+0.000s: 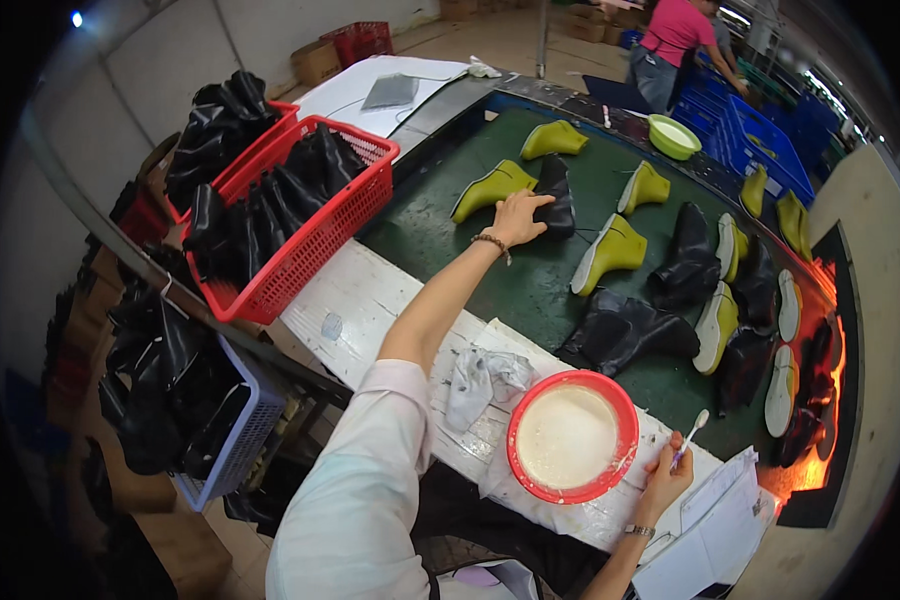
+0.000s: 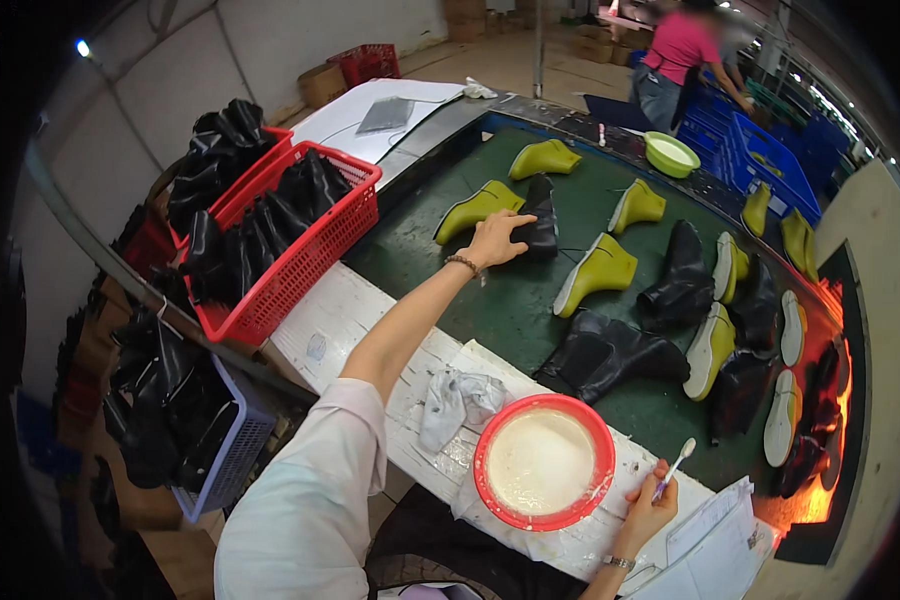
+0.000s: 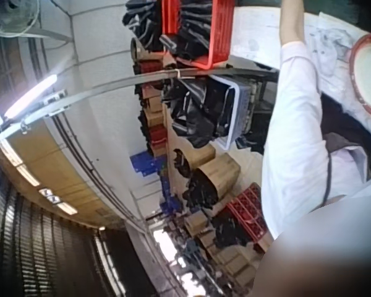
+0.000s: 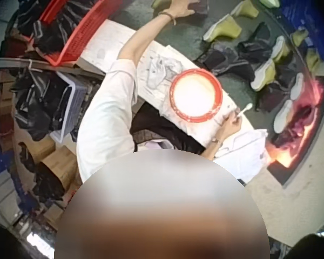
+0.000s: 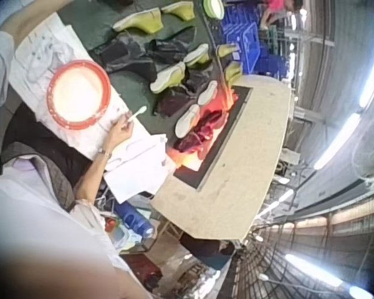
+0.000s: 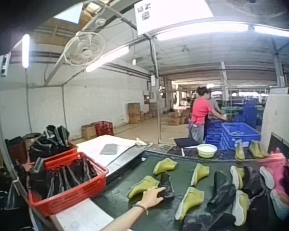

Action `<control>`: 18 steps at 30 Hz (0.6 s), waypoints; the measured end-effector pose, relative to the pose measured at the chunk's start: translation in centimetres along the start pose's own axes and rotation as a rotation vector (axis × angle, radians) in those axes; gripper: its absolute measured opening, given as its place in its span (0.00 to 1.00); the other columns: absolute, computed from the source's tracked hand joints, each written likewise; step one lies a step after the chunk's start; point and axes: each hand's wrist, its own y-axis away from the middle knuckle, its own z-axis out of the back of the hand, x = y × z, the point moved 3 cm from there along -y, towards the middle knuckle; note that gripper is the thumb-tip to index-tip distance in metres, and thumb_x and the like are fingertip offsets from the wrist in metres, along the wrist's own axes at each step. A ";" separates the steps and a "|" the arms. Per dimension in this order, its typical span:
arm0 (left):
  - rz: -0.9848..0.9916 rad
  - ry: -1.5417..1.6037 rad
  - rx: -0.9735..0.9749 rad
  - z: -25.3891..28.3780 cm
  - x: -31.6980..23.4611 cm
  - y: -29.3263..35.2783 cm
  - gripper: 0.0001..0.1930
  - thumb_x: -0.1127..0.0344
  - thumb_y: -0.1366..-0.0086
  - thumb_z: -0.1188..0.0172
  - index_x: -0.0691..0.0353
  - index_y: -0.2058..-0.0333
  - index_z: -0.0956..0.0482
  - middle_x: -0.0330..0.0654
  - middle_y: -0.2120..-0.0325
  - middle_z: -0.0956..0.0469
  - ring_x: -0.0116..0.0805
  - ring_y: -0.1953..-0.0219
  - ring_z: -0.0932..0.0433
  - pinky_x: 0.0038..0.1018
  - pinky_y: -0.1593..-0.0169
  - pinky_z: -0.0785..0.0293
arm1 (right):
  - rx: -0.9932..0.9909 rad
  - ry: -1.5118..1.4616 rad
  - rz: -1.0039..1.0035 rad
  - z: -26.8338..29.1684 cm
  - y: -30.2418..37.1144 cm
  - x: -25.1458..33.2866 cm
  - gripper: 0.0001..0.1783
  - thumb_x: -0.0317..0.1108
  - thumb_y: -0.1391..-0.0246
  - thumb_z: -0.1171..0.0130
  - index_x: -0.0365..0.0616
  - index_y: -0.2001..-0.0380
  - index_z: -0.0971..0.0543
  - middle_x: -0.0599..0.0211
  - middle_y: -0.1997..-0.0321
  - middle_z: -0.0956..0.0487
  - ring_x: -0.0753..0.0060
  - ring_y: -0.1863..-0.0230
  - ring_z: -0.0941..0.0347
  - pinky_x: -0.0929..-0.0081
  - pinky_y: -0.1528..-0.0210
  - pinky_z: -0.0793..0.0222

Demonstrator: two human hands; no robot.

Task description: Apply glue to the bottom and inner lining of shoe uppers and soles using a small brush.

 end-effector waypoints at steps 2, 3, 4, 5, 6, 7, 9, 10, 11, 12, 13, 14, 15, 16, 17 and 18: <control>-0.110 0.000 0.021 2.1 0.5 0.8 0.30 0.62 0.48 0.29 0.40 0.43 0.19 0.47 0.43 0.25 0.46 0.40 0.28 0.48 0.40 0.31 | -0.009 0.172 -0.114 0.4 -0.1 -0.3 0.17 0.26 0.35 0.44 0.34 0.44 0.22 0.61 0.56 0.15 0.84 0.82 0.33 0.84 0.81 0.40; -0.097 -0.008 -0.015 4.4 1.5 1.4 0.30 0.62 0.48 0.29 0.40 0.43 0.19 0.47 0.43 0.25 0.46 0.40 0.28 0.48 0.40 0.31 | 0.087 0.142 -0.081 0.2 0.0 -0.2 0.17 0.26 0.35 0.44 0.34 0.44 0.22 0.61 0.56 0.15 0.84 0.82 0.33 0.84 0.81 0.40; -0.200 -0.102 -0.148 7.5 2.4 2.3 0.27 0.64 0.48 0.30 0.42 0.46 0.17 0.47 0.45 0.23 0.47 0.42 0.26 0.47 0.41 0.30 | 0.097 0.393 0.154 0.5 0.3 0.6 0.19 0.26 0.35 0.44 0.36 0.41 0.23 0.67 0.62 0.18 0.84 0.83 0.35 0.82 0.81 0.42; -0.314 -0.204 -0.285 10.8 3.3 3.3 0.24 0.65 0.49 0.31 0.45 0.49 0.15 0.48 0.47 0.22 0.47 0.44 0.25 0.46 0.43 0.29 | 0.100 0.632 0.397 0.3 0.7 1.4 0.22 0.27 0.35 0.45 0.37 0.38 0.24 0.73 0.68 0.20 0.83 0.83 0.38 0.80 0.80 0.44; -0.326 -0.220 -0.410 14.7 5.1 4.2 0.21 0.67 0.49 0.34 0.44 0.54 0.13 0.46 0.52 0.20 0.47 0.49 0.23 0.46 0.46 0.29 | 0.150 0.780 0.421 0.4 1.3 1.5 0.24 0.27 0.35 0.45 0.38 0.36 0.26 0.68 0.71 0.20 0.79 0.83 0.37 0.77 0.79 0.42; -0.351 -0.236 -0.547 18.8 7.0 5.5 0.18 0.68 0.49 0.37 0.44 0.59 0.11 0.44 0.58 0.19 0.47 0.53 0.22 0.46 0.49 0.29 | 0.174 0.792 0.456 0.3 1.8 1.7 0.26 0.26 0.36 0.45 0.38 0.34 0.28 0.63 0.73 0.20 0.75 0.82 0.36 0.73 0.78 0.40; -0.111 -0.553 -0.689 26.9 12.2 9.5 0.16 0.66 0.48 0.38 0.38 0.61 0.11 0.40 0.63 0.19 0.46 0.58 0.22 0.45 0.58 0.31 | 0.240 0.869 0.315 0.9 3.1 1.9 0.25 0.27 0.36 0.45 0.37 0.35 0.28 0.52 0.76 0.22 0.71 0.81 0.34 0.69 0.76 0.35; 0.045 -0.792 -0.795 30.3 14.6 12.1 0.18 0.64 0.47 0.38 0.38 0.57 0.12 0.42 0.60 0.19 0.48 0.55 0.23 0.50 0.55 0.31 | 0.249 0.930 0.309 1.2 3.5 2.1 0.25 0.27 0.35 0.46 0.37 0.35 0.28 0.49 0.79 0.25 0.70 0.80 0.33 0.67 0.74 0.33; 0.337 -1.068 -0.717 33.6 17.6 14.7 0.18 0.63 0.43 0.39 0.40 0.52 0.15 0.45 0.56 0.21 0.51 0.53 0.24 0.54 0.55 0.32 | 0.253 0.929 0.308 1.4 3.9 2.3 0.25 0.27 0.35 0.46 0.37 0.35 0.28 0.49 0.79 0.25 0.70 0.80 0.33 0.67 0.74 0.33; 0.612 -1.073 -0.673 36.7 20.5 17.4 0.18 0.63 0.39 0.40 0.44 0.49 0.18 0.48 0.53 0.22 0.57 0.49 0.25 0.61 0.49 0.33 | 0.261 0.931 0.317 1.6 4.1 2.4 0.25 0.27 0.35 0.45 0.36 0.36 0.27 0.50 0.79 0.25 0.71 0.80 0.33 0.67 0.75 0.33; 0.882 -1.213 -0.592 38.5 23.0 19.9 0.16 0.64 0.36 0.42 0.50 0.50 0.18 0.52 0.48 0.23 0.62 0.41 0.28 0.65 0.46 0.33 | 0.265 0.934 0.323 1.7 4.3 2.5 0.24 0.27 0.35 0.45 0.36 0.36 0.27 0.51 0.80 0.25 0.72 0.81 0.34 0.68 0.75 0.34; 1.052 -1.094 -0.508 40.3 25.4 22.2 0.15 0.64 0.36 0.42 0.53 0.51 0.17 0.52 0.47 0.22 0.62 0.41 0.26 0.63 0.44 0.31 | 0.259 0.935 0.317 1.7 4.4 2.4 0.24 0.27 0.35 0.45 0.36 0.36 0.27 0.51 0.80 0.25 0.72 0.81 0.34 0.68 0.75 0.34; 1.195 -0.948 -0.444 41.5 27.4 24.1 0.15 0.64 0.37 0.42 0.55 0.53 0.16 0.53 0.46 0.21 0.62 0.41 0.25 0.61 0.43 0.29 | 0.237 0.935 0.346 1.7 4.4 2.3 0.23 0.27 0.35 0.45 0.36 0.37 0.26 0.52 0.80 0.25 0.73 0.80 0.34 0.68 0.75 0.34; 1.141 -0.931 -0.389 42.1 28.4 25.4 0.14 0.65 0.37 0.41 0.56 0.54 0.15 0.54 0.49 0.19 0.60 0.45 0.22 0.56 0.46 0.25 | 0.214 0.938 0.374 1.7 4.5 2.2 0.22 0.27 0.35 0.45 0.36 0.38 0.25 0.52 0.79 0.25 0.73 0.80 0.34 0.68 0.75 0.34; 1.106 -0.869 -0.279 42.0 28.8 26.4 0.14 0.66 0.38 0.41 0.58 0.55 0.14 0.55 0.52 0.17 0.58 0.48 0.19 0.50 0.48 0.22 | 0.226 0.921 0.366 1.7 4.5 2.1 0.22 0.28 0.34 0.45 0.36 0.38 0.26 0.47 0.72 0.20 0.70 0.76 0.27 0.69 0.72 0.31; 0.978 -0.890 -0.368 42.2 28.2 26.8 0.14 0.67 0.39 0.40 0.57 0.55 0.14 0.55 0.55 0.16 0.57 0.51 0.17 0.47 0.49 0.21 | 0.205 0.913 0.340 1.7 4.6 2.0 0.22 0.29 0.33 0.45 0.35 0.37 0.26 0.42 0.64 0.16 0.67 0.71 0.20 0.70 0.69 0.27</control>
